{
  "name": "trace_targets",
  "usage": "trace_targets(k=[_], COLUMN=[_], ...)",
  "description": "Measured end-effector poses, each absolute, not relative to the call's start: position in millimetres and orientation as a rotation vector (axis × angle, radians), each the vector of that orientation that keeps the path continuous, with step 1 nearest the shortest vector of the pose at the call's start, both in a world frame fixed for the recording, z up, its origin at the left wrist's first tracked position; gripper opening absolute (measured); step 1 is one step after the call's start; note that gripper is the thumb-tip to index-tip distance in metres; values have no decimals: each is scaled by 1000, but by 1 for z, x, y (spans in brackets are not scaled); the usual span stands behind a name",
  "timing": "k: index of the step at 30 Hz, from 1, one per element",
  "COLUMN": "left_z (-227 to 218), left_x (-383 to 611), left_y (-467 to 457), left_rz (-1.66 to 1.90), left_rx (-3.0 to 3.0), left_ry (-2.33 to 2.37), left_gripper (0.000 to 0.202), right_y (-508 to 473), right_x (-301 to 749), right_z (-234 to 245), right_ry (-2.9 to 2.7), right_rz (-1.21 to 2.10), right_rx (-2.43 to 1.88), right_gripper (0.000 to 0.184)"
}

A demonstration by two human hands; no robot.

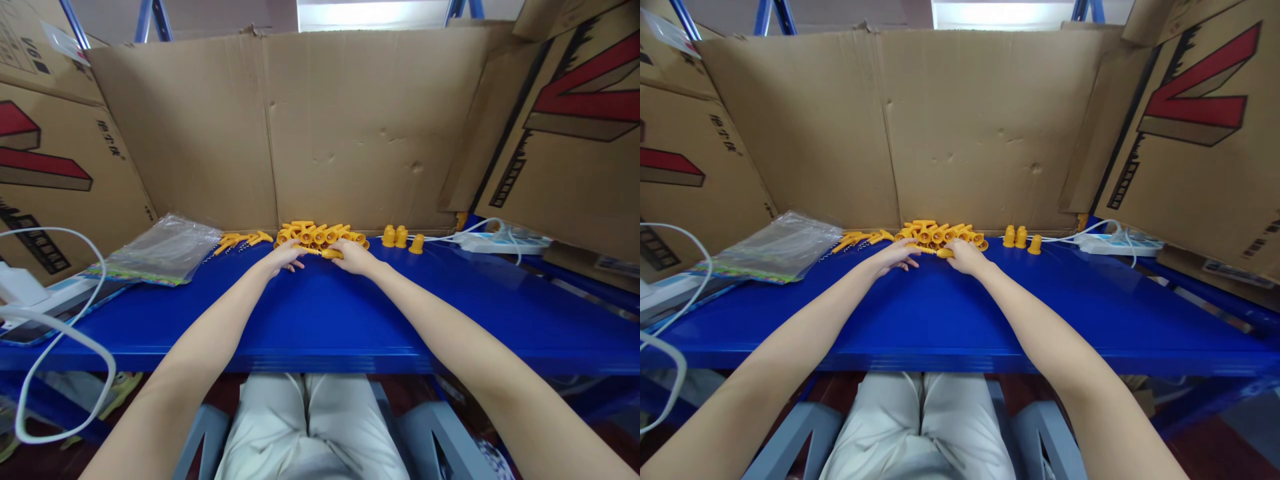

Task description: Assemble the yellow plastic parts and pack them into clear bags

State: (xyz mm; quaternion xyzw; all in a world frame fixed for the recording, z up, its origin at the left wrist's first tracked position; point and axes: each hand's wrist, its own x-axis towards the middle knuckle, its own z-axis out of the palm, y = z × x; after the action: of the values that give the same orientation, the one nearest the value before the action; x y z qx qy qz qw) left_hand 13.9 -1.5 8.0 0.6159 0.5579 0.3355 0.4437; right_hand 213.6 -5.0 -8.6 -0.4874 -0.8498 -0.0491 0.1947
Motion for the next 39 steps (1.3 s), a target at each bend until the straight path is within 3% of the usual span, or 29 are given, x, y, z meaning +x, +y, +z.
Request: trace_targets(k=[8, 15, 20, 28, 39], left_z=[7, 7, -2, -1, 0], left_x=[4, 2, 1, -4, -3], left_y=[5, 3, 5, 9, 7], left_rz=[718, 698, 792, 607, 556], left_rx=[1542, 1573, 1920, 2462, 2523], left_ry=[1305, 1322, 1421, 1657, 1712], left_gripper=[19, 16, 20, 10, 13], right_y=[3, 1, -5, -3, 1], right_x=[222, 222, 218, 216, 221], right_z=[-11, -10, -7, -10, -10], right_ry=[-2336, -2379, -2414, -2439, -2415], right_rz=[-117, -104, -108, -79, 319], right_rx=[-1320, -1261, -1308, -1237, -1165], right_gripper=[31, 36, 36, 36, 38])
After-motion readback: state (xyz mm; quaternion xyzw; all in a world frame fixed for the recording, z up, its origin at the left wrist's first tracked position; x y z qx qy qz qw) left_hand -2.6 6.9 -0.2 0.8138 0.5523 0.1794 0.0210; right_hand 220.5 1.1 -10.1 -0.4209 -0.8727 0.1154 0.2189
